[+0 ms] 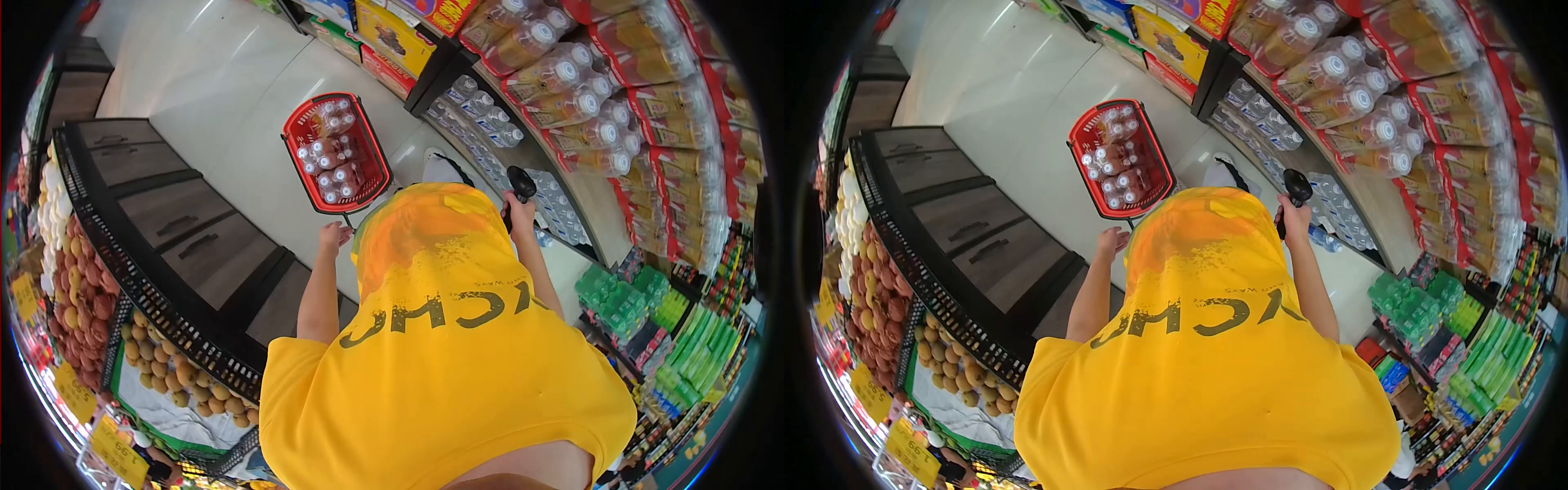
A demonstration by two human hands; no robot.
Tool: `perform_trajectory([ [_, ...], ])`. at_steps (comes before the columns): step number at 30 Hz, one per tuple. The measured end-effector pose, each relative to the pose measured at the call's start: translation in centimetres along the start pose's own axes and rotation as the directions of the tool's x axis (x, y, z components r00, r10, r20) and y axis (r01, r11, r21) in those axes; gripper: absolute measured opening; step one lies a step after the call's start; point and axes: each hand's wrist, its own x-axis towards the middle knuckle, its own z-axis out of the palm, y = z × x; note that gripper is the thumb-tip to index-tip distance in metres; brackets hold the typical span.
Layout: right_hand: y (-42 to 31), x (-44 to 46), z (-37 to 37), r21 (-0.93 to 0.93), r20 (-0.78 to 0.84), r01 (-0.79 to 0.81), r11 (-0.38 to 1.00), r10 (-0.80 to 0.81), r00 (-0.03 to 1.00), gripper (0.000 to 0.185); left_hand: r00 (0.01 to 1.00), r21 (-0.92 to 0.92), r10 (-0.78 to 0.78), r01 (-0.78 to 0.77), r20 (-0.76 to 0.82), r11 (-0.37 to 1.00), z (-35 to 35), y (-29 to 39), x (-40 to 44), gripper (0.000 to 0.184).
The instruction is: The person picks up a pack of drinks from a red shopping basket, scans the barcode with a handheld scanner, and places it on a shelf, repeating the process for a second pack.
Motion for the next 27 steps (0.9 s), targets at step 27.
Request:
perform_trajectory([
  [27,2.6,0.9,-1.0,-0.401,0.023,-0.036,0.915,0.05,0.999,0.016,1.0,-0.25,-0.004,0.01,0.023,0.968,0.3,-1.5,-1.0,0.036],
])
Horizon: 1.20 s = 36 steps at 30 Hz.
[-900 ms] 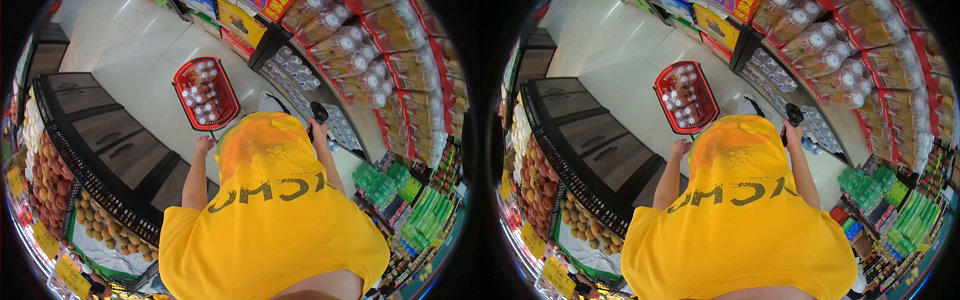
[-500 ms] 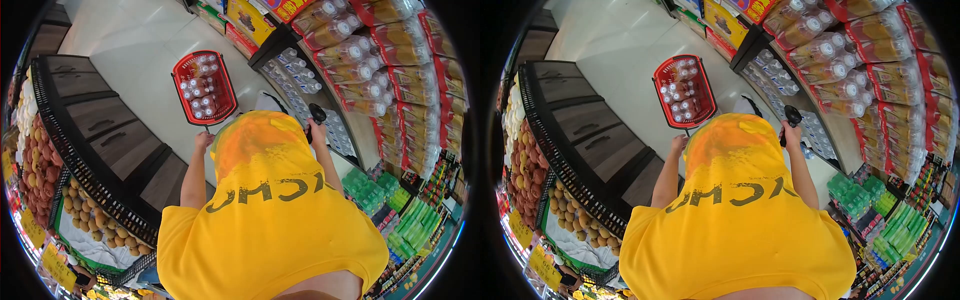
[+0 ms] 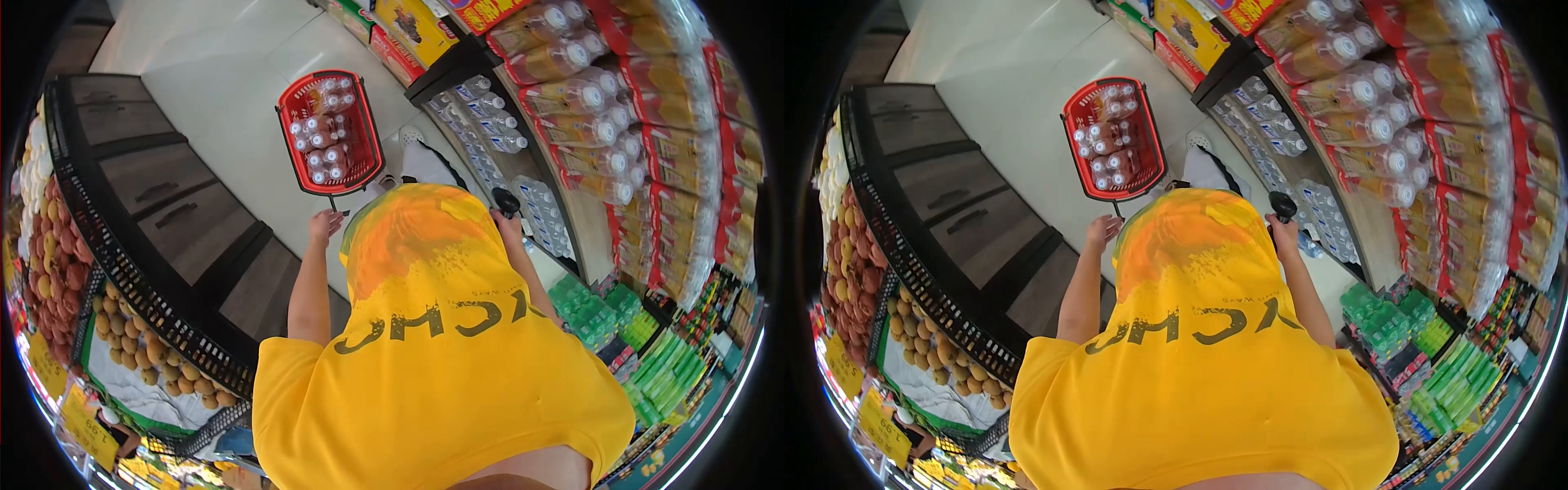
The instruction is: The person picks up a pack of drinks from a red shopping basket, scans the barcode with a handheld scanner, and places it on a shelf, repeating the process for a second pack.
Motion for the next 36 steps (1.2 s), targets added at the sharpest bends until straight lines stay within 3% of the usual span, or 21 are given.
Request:
perform_trajectory([
  [3,1.8,1.0,-0.9,-0.216,0.043,0.064,0.974,-0.056,0.997,0.027,0.996,-0.405,-0.05,0.077,0.078,0.911,-0.1,-0.4,0.6,0.037],
  [6,6.1,3.7,-3.0,-0.454,0.126,0.114,0.884,-0.063,0.99,0.035,0.997,-0.566,-0.06,0.075,0.046,0.821,1.1,-0.1,1.1,0.039],
  [10,11.0,6.8,-6.2,-0.645,0.234,0.144,0.751,0.015,0.972,0.039,0.999,-0.611,-0.051,0.042,0.002,0.79,3.6,1.4,2.0,0.043],
  [16,10.2,7.5,-9.5,-0.663,0.226,-0.061,0.747,0.276,0.934,0.046,0.982,-0.517,-0.039,-0.064,-0.185,0.854,4.5,1.4,9.9,0.062],
  [17,8.9,7.1,-9.1,-0.737,0.183,-0.046,0.674,0.265,0.947,0.048,0.982,-0.593,-0.083,-0.034,-0.17,0.804,4.0,0.9,12.0,0.084],
  [18,8.2,6.8,-9.1,-0.806,0.142,-0.035,0.592,0.251,0.958,0.051,0.973,-0.652,-0.138,-0.016,-0.185,0.758,3.8,0.3,14.0,0.09],
  [20,7.5,6.6,-9.9,-0.827,0.1,-0.104,0.552,0.326,0.94,0.054,0.947,-0.759,-0.248,0.009,-0.202,0.651,3.6,-0.9,18.2,0.101],
  [21,8.1,6.4,-10.7,-0.808,0.146,-0.041,0.588,0.266,0.953,0.054,0.96,-0.783,-0.225,0.01,-0.166,0.622,3.2,-1.6,20.2,0.111],
  [22,8.6,6.4,-11.4,-0.784,0.185,0.022,0.621,0.199,0.962,0.055,0.964,-0.778,-0.179,-0.044,-0.198,0.627,3.7,-1.1,21.0,0.104],
  [24,8.0,6.4,-11.7,-0.918,-0.004,-0.127,0.375,0.311,0.95,0.048,0.986,-0.781,-0.03,-0.113,-0.166,0.614,3.7,-2.1,24.0,0.093],
  [25,7.4,6.4,-11.8,-0.912,-0.011,-0.151,0.383,0.344,0.939,0.046,0.983,-0.82,-0.006,-0.151,-0.185,0.551,4.4,-1.1,23.7,0.078],
  [27,5.9,6.0,-11.0,-0.895,-0.016,-0.19,0.404,0.396,0.918,0.043,0.967,-0.816,0.143,-0.255,-0.211,0.519,4.4,-1.9,25.8,0.074],
  [28,5.5,6.0,-11.0,-0.886,-0.014,-0.203,0.417,0.413,0.91,0.041,0.951,-0.812,0.21,-0.304,-0.228,0.498,4.6,-1.9,26.0,0.072],
  [29,5.4,6.0,-11.1,-0.873,-0.002,-0.205,0.443,0.417,0.909,0.042,0.953,-0.8,0.091,-0.292,-0.289,0.524,4.7,-1.9,25.9,0.069],
  [30,5.4,6.0,-11.0,-0.858,0.013,-0.205,0.471,0.418,0.908,0.042,0.935,-0.741,0.108,-0.335,-0.338,0.582,4.8,-1.3,25.3,0.069],
  [31,4.2,5.6,-9.5,-0.801,-0.021,-0.28,0.53,0.442,0.897,0.041,0.878,-0.491,0.109,-0.358,-0.465,0.794,4.3,-1.6,25.1,0.069],
  [32,3.4,6.1,-8.7,-0.821,-0.021,-0.273,0.502,0.451,0.892,0.04,0.804,-0.194,0.161,-0.323,-0.572,0.926,3.9,-1.2,25.4,0.07],
  [35,3.0,6.3,-8.1,-0.847,-0.01,-0.261,0.463,0.477,0.879,0.039,0.663,0.108,0.413,-0.451,-0.625,0.886,2.7,-0.3,25.1,0.069],
  [36,3.3,6.5,-8.0,-0.832,0.005,-0.261,0.49,0.477,0.879,0.039,0.696,0.125,0.419,-0.432,-0.583,0.893,2.2,-0.3,25.1,0.068],
])
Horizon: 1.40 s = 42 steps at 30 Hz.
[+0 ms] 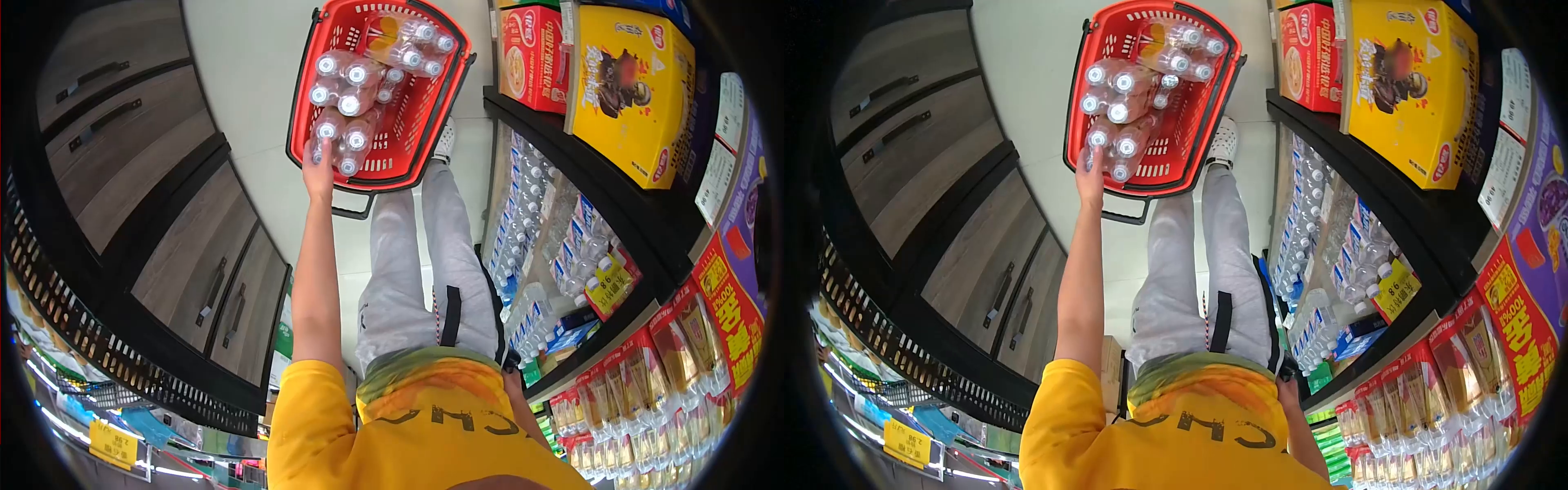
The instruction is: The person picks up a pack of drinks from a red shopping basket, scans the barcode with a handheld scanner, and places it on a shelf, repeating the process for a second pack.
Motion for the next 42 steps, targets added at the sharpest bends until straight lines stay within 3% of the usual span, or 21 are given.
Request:
perform_trajectory([
  [4,-1.0,0.5,0.5,0.023,-0.005,0.022,1.0,-0.022,1.0,0.041,0.988,0.025,-0.051,0.047,0.144,0.999,-0.9,-0.3,2.0,0.061],
  [7,-2.2,-0.2,0.8,0.18,0.059,0.083,0.98,-0.095,0.994,0.041,0.971,0.03,-0.136,0.132,0.196,0.991,-1.5,0.7,2.1,0.062],
  [9,-3.2,-0.7,1.1,0.223,0.073,0.027,0.975,-0.044,0.996,0.041,0.943,0.099,-0.181,0.16,0.279,0.982,-2.1,2.6,2.2,0.064],
  [12,-3.2,-0.3,1.3,0.273,0.079,-0.002,0.962,-0.02,0.997,0.041,0.927,0.132,-0.06,0.012,0.371,0.991,-2.1,2.8,3.4,0.068],
  [16,-1.3,0.9,2.1,0.303,0.013,-0.014,0.953,0.01,1.0,0.042,0.951,0.132,-0.126,0.091,0.282,0.987,-0.6,2.4,5.7,0.077],
  [18,-2.5,0.2,2.0,0.341,0.044,-0.009,0.94,-0.006,0.999,0.049,0.955,0.239,-0.21,0.159,0.208,0.958,-0.3,2.0,6.5,0.085],
  [20,-2.5,0.1,2.0,0.365,0.051,-0.01,0.931,-0.009,0.999,0.052,0.978,0.332,-0.168,0.119,0.121,0.936,-0.3,2.0,6.0,0.082],
  [23,-0.7,1.1,2.3,0.378,0.055,-0.018,0.926,-0.003,0.998,0.051,0.934,0.291,-0.318,0.263,0.161,0.92,-0.8,0.8,7.6,0.077],
  [26,-1.7,0.9,2.4,0.4,0.083,-0.033,0.916,-0.001,0.997,0.05,0.902,0.149,-0.373,0.347,0.218,0.926,-1.0,0.1,8.4,0.074],
  [27,-1.8,1.0,2.5,0.411,0.086,-0.044,0.911,0.01,0.996,0.05,0.919,0.272,-0.336,0.275,0.209,0.922,-0.9,0.8,7.8,0.068],
  [34,-3.7,1.4,2.7,0.485,0.102,-0.144,0.863,0.108,0.989,0.053,0.908,0.266,-0.335,0.268,0.25,0.926,-0.3,2.1,5.8,0.06],
  [38,-3.0,1.7,2.6,0.541,0.163,-0.123,0.832,0.039,0.986,0.049,0.915,0.109,-0.247,0.224,0.319,0.968,1.6,3.6,0.5,0.057],
  [40,-2.9,1.9,2.7,0.562,0.178,-0.13,0.817,0.034,0.983,0.047,0.956,0.203,-0.145,0.094,0.253,0.975,3.1,2.9,-3.1,0.057],
  [42,-1.9,3.4,2.4,0.48,0.143,-0.092,0.872,0.025,0.989,0.042,0.977,0.207,-0.133,0.098,0.164,0.973,3.4,5.8,-6.5,0.057],
])
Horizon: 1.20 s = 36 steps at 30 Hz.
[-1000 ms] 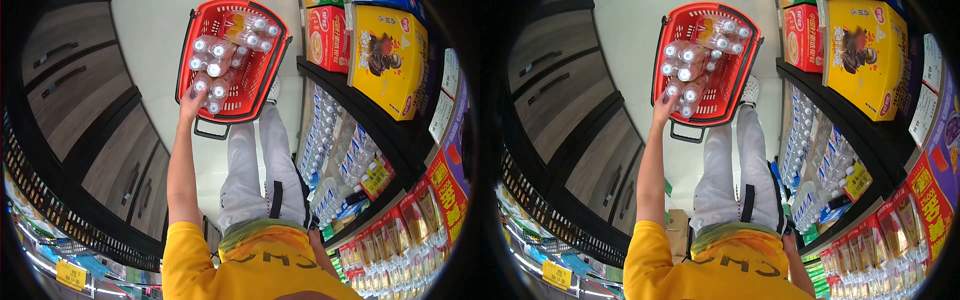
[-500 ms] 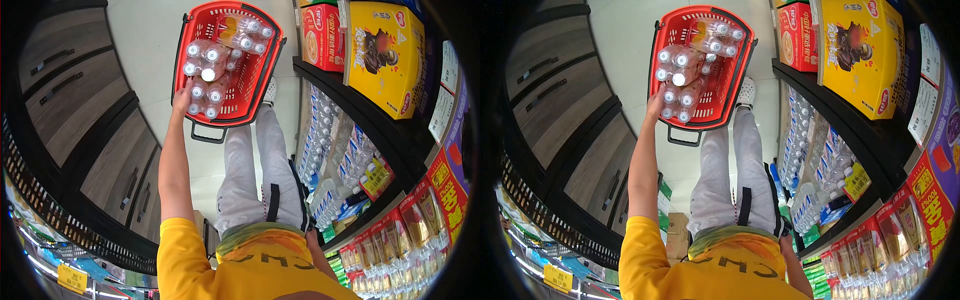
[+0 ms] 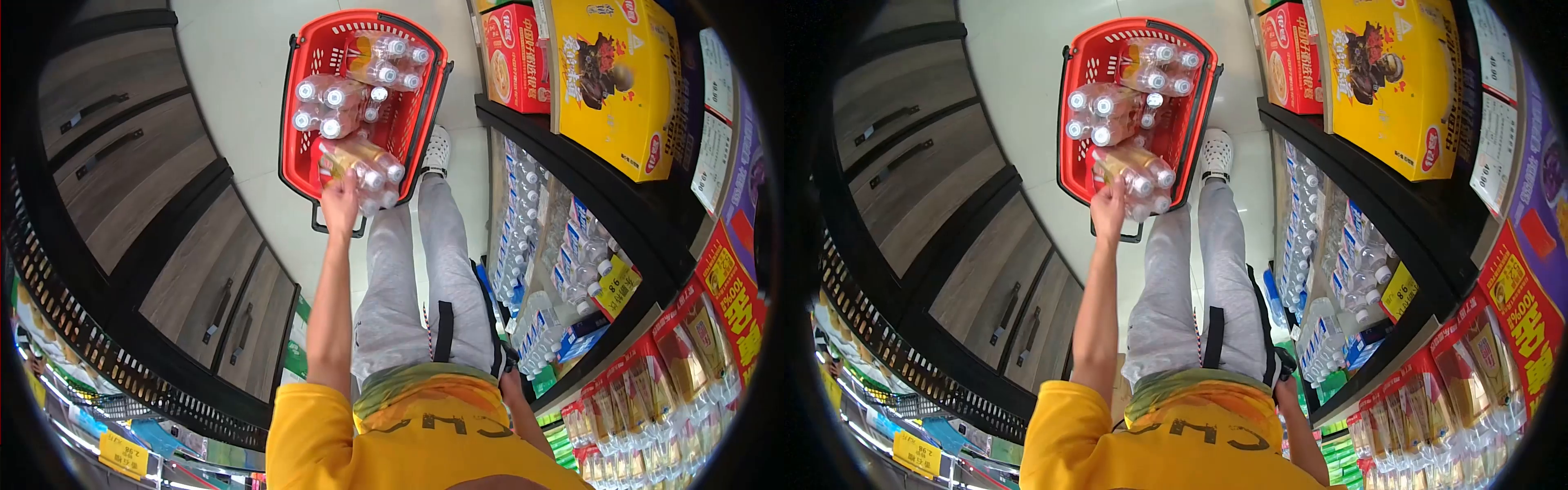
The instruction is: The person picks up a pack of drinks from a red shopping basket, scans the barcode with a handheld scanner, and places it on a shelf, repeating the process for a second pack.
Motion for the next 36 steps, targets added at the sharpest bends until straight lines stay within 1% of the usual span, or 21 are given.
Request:
perform_trajectory([
  [4,-2.2,0.4,-0.8,-0.276,-0.127,0.035,0.961,-0.073,0.989,0.018,0.999,-0.016,0.031,-0.032,-0.028,0.999,-3.8,6.8,-9.9,0.052],
  [5,-3.8,0.1,-0.3,-0.37,-0.172,0.218,0.903,-0.298,0.939,0.017,0.999,-0.008,0.053,-0.053,-0.006,0.999,-5.5,9.5,-13.4,0.049],
  [6,-5.8,-0.3,0.0,-0.343,-0.139,0.289,0.894,-0.353,0.925,0.013,0.99,-0.053,0.138,-0.138,0.001,0.989,-6.9,12.0,-16.7,0.043],
  [7,-7.1,0.9,0.4,-0.219,-0.104,0.414,0.883,-0.443,0.89,0.012,0.956,0.085,0.29,-0.292,0.032,0.953,-8.8,15.0,-19.8,0.045],
  [8,-10.4,-0.2,2.3,-0.033,-0.018,0.548,0.836,-0.549,0.836,0.01,0.936,-0.023,0.351,-0.351,0.02,0.936,-10.6,17.1,-22.8,0.043],
  [9,-14.0,-3.1,4.4,0.078,0.046,0.547,0.834,-0.551,0.833,0.014,0.914,-0.133,0.405,-0.4,0.014,0.907,-12.1,18.8,-26.1,0.041],
  [10,-18.7,-9.0,6.6,0.303,0.361,0.287,0.909,-0.388,0.848,0.037,0.89,-0.246,0.457,-0.441,0.006,0.863,-13.4,20.6,-29.1,0.04],
  [11,-21.0,-12.8,9.9,0.499,0.606,0.091,0.862,-0.422,0.674,0.043,0.754,-0.319,0.653,-0.604,0.069,0.731,-16.2,23.1,-34.3,0.036],
  [13,-23.1,-21.4,11.7,0.578,0.689,-0.067,0.814,-0.443,0.574,0.043,0.364,-0.479,0.927,-0.8,0.095,0.362,-19.3,26.6,-37.5,0.03],
  [16,-23.0,-25.6,10.0,0.634,0.689,0.024,0.773,-0.579,0.435,0.042,0.146,-0.422,0.987,-0.893,0.061,0.158,-22.2,28.6,-41.7,0.025],
  [17,-22.9,-26.3,9.2,0.65,0.674,0.075,0.756,-0.62,0.402,0.042,0.073,-0.318,0.995,-0.944,0.069,0.091,-22.9,27.9,-42.2,0.011],
  [19,-22.9,-27.4,8.3,0.678,0.639,0.17,0.715,-0.688,0.345,0.042,0.365,-0.263,0.901,-0.916,-0.233,0.303,-20.0,28.8,-43.5,0.015],
  [22,-23.0,-28.1,7.9,0.702,0.59,0.282,0.654,-0.756,0.284,0.041,0.674,-0.451,0.738,-0.671,-0.039,0.589,-19.7,28.7,-44.4,0.048],
  [23,-22.6,-28.2,7.9,0.702,0.576,0.323,0.635,-0.772,0.268,0.041,0.714,-0.469,0.692,-0.576,0.11,0.669,-20.3,28.3,-44.1,0.048],
  [24,-22.1,-28.1,7.8,0.7,0.562,0.365,0.614,-0.789,0.25,0.041,0.734,-0.463,0.626,-0.473,0.263,0.75,-20.8,28.0,-43.9,0.048],
  [28,-21.2,-28.2,7.9,0.741,0.534,0.357,0.569,-0.822,0.201,0.04,0.816,-0.493,0.523,-0.36,0.245,0.792,-20.9,28.9,-43.3,0.031],
  [29,-21.2,-28.6,7.8,0.77,0.517,0.314,0.556,-0.831,0.203,0.039,0.766,-0.469,0.614,-0.479,0.19,0.743,-20.6,28.0,-41.7,0.028],
  [30,-21.0,-29.5,7.6,0.796,0.499,0.272,0.541,-0.841,0.209,0.039,0.739,-0.515,0.629,-0.45,0.244,0.729,-20.8,27.6,-40.4,0.027],
  [31,-20.6,-33.5,7.3,0.808,0.364,0.348,0.475,-0.867,0.34,0.043,0.704,-0.561,0.647,-0.422,0.292,0.712,-20.9,27.6,-39.0,0.027],
  [33,-19.3,-35.0,5.9,0.803,0.331,0.46,0.38,-0.925,0.187,0.047,0.656,-0.643,0.651,-0.317,0.382,0.697,-21.2,26.3,-36.2,0.027],
  [36,-18.3,-38.1,1.9,0.711,0.468,0.575,0.405,-0.883,0.043,0.058,0.626,-0.703,0.609,-0.133,0.487,0.699,-21.9,26.0,-34.1,0.028],
])
